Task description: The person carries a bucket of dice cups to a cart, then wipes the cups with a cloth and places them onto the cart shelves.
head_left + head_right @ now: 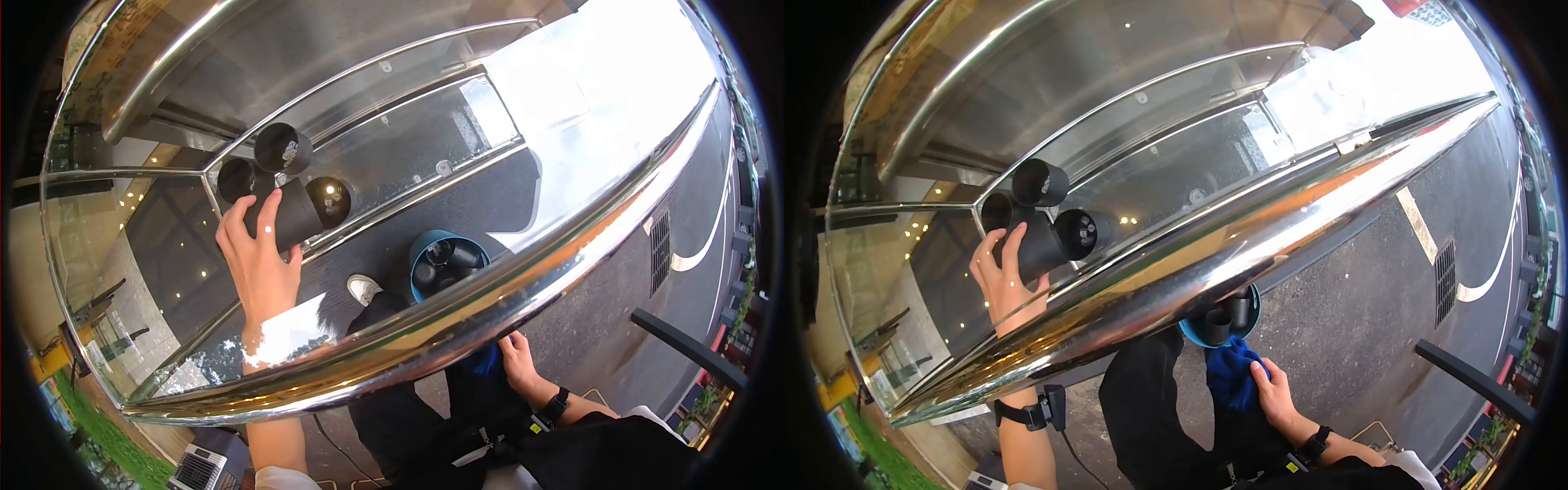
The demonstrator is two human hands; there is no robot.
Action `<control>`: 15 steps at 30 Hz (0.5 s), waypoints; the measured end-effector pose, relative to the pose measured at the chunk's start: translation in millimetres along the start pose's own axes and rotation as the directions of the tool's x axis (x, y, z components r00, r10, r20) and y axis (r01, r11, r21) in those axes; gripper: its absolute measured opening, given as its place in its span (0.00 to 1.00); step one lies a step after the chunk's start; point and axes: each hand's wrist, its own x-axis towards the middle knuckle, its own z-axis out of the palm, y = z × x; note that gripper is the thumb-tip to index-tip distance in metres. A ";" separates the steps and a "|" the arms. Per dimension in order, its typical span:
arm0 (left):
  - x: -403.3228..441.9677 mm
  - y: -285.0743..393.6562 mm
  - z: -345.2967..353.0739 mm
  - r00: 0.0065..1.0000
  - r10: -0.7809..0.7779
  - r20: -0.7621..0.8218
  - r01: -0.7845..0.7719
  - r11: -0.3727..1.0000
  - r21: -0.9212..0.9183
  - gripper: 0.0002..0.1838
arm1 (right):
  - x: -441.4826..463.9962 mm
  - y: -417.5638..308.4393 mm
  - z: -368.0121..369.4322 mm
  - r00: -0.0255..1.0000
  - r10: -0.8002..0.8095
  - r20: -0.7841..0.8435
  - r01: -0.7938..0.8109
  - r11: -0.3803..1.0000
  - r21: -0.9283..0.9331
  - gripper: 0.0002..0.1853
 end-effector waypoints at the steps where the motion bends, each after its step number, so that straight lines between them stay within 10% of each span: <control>1: -3.5 -0.3 -2.1 1.000 -0.021 -0.020 0.021 1.000 -0.009 0.45 | 0.2 0.3 -0.6 1.000 -0.007 0.005 0.007 1.000 0.006 0.15; 5: -40.9 -1.9 10.8 0.927 -0.254 -0.278 0.165 0.938 -0.305 0.46 | 1.5 5.9 -2.6 1.000 -0.002 0.019 0.000 0.998 0.059 0.15; 9: -122.4 12.8 50.9 0.835 -0.540 -0.108 0.323 0.638 -0.699 0.45 | 2.6 20.3 -10.0 0.999 0.035 0.033 -0.037 0.997 0.072 0.15; 15: -197.3 63.2 107.4 0.830 -0.441 0.341 0.556 0.701 -0.447 0.44 | -6.6 42.1 -26.9 0.997 0.076 0.004 -0.076 0.996 0.040 0.16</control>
